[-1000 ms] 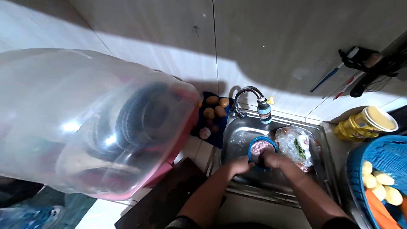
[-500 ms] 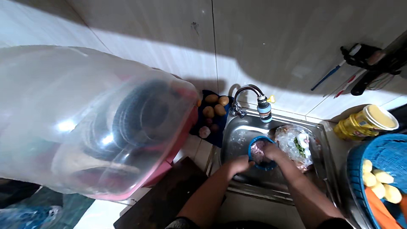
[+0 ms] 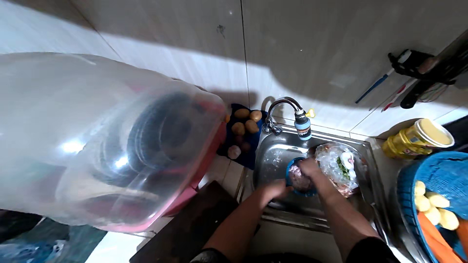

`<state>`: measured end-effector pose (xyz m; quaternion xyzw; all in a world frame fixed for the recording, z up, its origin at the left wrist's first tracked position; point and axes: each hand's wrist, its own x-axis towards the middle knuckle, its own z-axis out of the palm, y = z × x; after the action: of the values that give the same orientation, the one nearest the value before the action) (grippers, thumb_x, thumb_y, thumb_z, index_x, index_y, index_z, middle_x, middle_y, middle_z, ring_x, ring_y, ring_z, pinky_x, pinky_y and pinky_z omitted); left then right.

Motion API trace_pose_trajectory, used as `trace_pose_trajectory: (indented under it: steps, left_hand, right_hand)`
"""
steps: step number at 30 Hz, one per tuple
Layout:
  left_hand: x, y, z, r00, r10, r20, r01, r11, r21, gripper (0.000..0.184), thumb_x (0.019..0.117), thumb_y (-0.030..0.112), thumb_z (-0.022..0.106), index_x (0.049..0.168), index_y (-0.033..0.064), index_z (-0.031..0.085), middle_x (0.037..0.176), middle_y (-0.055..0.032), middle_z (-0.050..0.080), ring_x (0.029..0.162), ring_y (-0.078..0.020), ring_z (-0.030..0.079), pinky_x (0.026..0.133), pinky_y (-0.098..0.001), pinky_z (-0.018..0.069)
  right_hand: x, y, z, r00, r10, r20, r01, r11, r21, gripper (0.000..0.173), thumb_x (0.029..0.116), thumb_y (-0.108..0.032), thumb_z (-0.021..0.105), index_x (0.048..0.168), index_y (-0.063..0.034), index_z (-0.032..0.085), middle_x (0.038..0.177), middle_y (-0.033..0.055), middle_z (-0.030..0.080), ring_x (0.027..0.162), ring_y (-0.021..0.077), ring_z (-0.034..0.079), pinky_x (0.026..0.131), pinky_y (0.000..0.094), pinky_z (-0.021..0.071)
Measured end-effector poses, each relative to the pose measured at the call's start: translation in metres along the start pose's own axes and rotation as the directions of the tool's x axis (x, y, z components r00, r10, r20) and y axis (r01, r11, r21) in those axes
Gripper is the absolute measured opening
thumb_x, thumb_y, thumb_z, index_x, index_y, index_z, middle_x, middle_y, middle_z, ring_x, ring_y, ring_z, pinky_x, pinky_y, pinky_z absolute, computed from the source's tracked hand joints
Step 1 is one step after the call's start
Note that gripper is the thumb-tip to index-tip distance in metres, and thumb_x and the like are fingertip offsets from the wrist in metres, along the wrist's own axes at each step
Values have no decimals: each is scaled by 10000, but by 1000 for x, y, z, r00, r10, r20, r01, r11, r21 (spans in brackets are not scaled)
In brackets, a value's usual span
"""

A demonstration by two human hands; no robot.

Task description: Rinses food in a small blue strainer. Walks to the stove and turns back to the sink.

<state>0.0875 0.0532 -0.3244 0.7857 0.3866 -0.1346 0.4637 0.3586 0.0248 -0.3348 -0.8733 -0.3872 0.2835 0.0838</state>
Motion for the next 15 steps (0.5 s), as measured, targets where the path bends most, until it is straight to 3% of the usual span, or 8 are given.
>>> trace_pose_trajectory:
  steps: [3, 6, 9, 12, 13, 15]
  left_hand:
    - [2, 0, -1, 999, -3, 46, 5, 1000, -29, 663, 892, 795, 483, 1242, 256, 643, 959, -67, 726, 758, -256, 710, 632, -560, 598]
    - [3, -2, -2, 999, 14, 31, -13, 999, -29, 657, 897, 787, 487, 1237, 247, 645, 949, -64, 725, 741, -250, 708, 625, -552, 601]
    - [4, -3, -1, 999, 30, -18, -30, 999, -13, 653, 900, 777, 489, 1229, 236, 648, 966, -64, 729, 768, -258, 714, 632, -565, 600]
    - [1, -4, -5, 999, 26, -32, -26, 1000, 0, 701, 889, 799, 483, 1241, 213, 642, 1039, -77, 730, 887, -287, 722, 738, -607, 601]
    - [0, -5, -5, 999, 22, -36, -22, 1000, -2, 705, 885, 802, 485, 1235, 210, 643, 1039, -81, 730, 889, -292, 721, 740, -613, 597]
    - [3, -7, -2, 998, 22, -51, -22, 1000, -3, 708, 880, 815, 477, 1235, 223, 635, 1024, -76, 728, 854, -285, 721, 700, -606, 598]
  right_hand:
    - [-25, -21, 15, 998, -26, -60, 36, 984, 177, 428, 847, -678, 586, 1012, -317, 744, 979, -5, 755, 927, 218, 726, 815, 597, 585]
    - [-47, -24, 22, 957, -287, -42, 289, 953, 95, 286, 836, -550, 678, 1023, -337, 717, 1067, -56, 720, 958, 147, 706, 824, 508, 611]
    - [-59, -7, 24, 816, -578, -6, 571, 808, -143, 111, 843, -424, 694, 919, -348, 721, 1139, -108, 699, 1100, 103, 647, 952, 442, 569]
    - [-72, 12, 9, 645, -757, 102, 752, 606, -260, 184, 816, -348, 773, 1000, -340, 767, 1229, -108, 682, 1204, 112, 609, 1083, 418, 507]
    - [-78, 15, -6, 643, -748, 166, 758, 590, -280, 244, 837, -400, 769, 1076, -356, 759, 1282, -106, 668, 1240, 124, 595, 1115, 449, 477]
    - [-90, 14, -42, 732, -627, 265, 680, 690, -247, 356, 819, -440, 786, 1151, -324, 735, 1307, -55, 673, 1235, 184, 613, 1118, 552, 451]
